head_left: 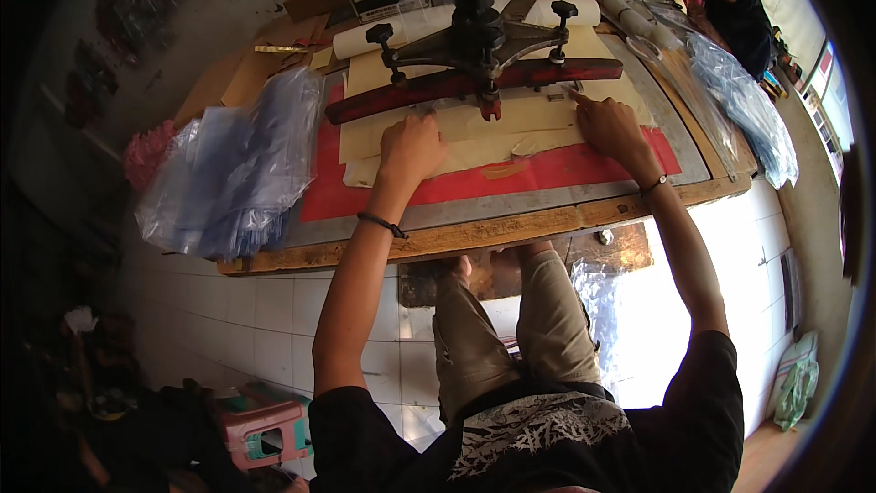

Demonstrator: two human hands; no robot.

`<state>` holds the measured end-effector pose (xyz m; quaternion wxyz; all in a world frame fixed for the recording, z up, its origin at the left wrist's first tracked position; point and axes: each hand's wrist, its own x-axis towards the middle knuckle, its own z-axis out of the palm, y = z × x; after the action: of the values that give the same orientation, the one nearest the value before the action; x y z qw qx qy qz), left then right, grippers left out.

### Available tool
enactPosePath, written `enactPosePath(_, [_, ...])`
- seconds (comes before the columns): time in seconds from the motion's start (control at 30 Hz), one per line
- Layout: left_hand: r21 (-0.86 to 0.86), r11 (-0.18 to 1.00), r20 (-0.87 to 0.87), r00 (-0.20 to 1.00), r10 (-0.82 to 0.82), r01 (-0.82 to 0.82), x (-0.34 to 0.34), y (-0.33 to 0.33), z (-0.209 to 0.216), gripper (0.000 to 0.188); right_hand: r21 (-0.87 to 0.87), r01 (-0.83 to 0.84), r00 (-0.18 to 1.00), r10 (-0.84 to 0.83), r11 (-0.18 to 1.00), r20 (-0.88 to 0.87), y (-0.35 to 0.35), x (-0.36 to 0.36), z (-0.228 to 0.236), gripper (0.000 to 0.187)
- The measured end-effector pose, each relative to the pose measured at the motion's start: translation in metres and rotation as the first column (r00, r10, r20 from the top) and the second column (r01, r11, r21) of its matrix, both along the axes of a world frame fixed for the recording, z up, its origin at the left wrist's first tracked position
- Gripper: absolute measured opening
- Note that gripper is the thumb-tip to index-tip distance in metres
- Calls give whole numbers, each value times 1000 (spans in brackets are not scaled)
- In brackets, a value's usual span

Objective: The person aligns a plastic bag and plastic handles on a work table, seals them together using a heat sealing press machine, and then opens and holds up the completed plastic bag by hand.

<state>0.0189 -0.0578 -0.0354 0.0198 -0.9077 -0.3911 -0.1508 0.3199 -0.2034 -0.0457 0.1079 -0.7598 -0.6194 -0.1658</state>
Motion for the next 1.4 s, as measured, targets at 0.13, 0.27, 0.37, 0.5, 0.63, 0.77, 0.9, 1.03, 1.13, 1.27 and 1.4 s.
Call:
enactPosePath(0.13, [-90, 996, -36, 999, 0, -3, 3, 2, 1, 45, -20, 28, 1000, -28, 999, -10, -2, 2, -2, 38])
enactPosePath(0.27, [-97, 995, -47, 999, -4, -1, 4, 5, 1, 46, -22, 33, 999, -33, 999, 2, 1, 3, -4, 38])
enactPosePath(0.37, [-53, 998, -9, 1000, 27, -28, 3, -3, -4, 45, -23, 63, 998, -64, 998, -20, -1, 1, -4, 36])
enactPosePath(0.5, [20, 1000, 36, 999, 6, -7, -6, -14, -10, 44, 67, -121, 978, 130, 990, -162, -27, 31, -4, 31])
enactPosePath(0.63, [4, 993, 80, 990, -117, 117, -10, -11, -8, 32, 325, 106, 988, -63, 940, -143, -73, 98, 28, 21])
enactPosePath(0.77, [-51, 994, 105, 990, -92, 98, -6, -13, -3, 19, 283, 446, 892, -449, 849, -58, -103, 178, 1, 27])
enactPosePath(0.9, [-44, 985, 76, 984, -160, 164, -3, -5, -5, 20, 221, 644, 755, -655, 732, -31, -116, 186, -17, 37])
enactPosePath(1.03, [-24, 984, 101, 979, -176, 179, -3, -3, -9, 19, 242, 584, 806, -588, 775, -62, -111, 193, -11, 24])
enactPosePath(1.13, [-19, 984, 119, 978, -172, 176, -3, -2, -10, 18, 235, 589, 807, -582, 774, -106, -111, 202, -9, 20])
enactPosePath(1.27, [4, 985, 135, 976, -170, 171, -8, -9, -8, 15, 443, 593, 805, -509, 672, -305, -113, 189, 6, 24])
enactPosePath(1.4, [47, 977, 232, 949, -213, 207, -6, -12, -5, 14, 617, 392, 917, -232, 683, -325, -96, 113, 45, 18])
